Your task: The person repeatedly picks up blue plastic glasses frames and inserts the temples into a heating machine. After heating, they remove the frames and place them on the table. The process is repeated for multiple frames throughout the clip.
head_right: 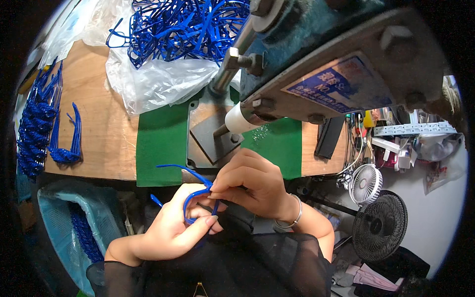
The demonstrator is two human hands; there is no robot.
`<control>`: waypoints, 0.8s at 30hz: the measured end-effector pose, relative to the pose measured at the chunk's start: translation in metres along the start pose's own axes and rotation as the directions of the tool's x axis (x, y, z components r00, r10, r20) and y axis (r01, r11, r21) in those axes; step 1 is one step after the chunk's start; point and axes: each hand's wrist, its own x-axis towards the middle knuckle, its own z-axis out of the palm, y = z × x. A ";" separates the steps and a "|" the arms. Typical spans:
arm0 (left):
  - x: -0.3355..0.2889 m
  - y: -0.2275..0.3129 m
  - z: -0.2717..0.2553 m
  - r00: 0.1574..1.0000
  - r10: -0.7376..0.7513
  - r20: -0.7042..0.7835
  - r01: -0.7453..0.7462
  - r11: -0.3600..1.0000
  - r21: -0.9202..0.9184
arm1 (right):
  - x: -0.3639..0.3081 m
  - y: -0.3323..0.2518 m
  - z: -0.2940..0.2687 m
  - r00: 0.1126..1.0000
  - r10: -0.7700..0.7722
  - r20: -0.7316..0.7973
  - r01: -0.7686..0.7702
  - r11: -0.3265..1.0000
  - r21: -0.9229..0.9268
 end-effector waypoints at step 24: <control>0.001 0.007 0.001 0.989 -0.124 0.078 0.140 0.957 -0.255 | -0.010 -0.004 0.007 0.988 0.137 -0.069 -0.125 0.980 0.157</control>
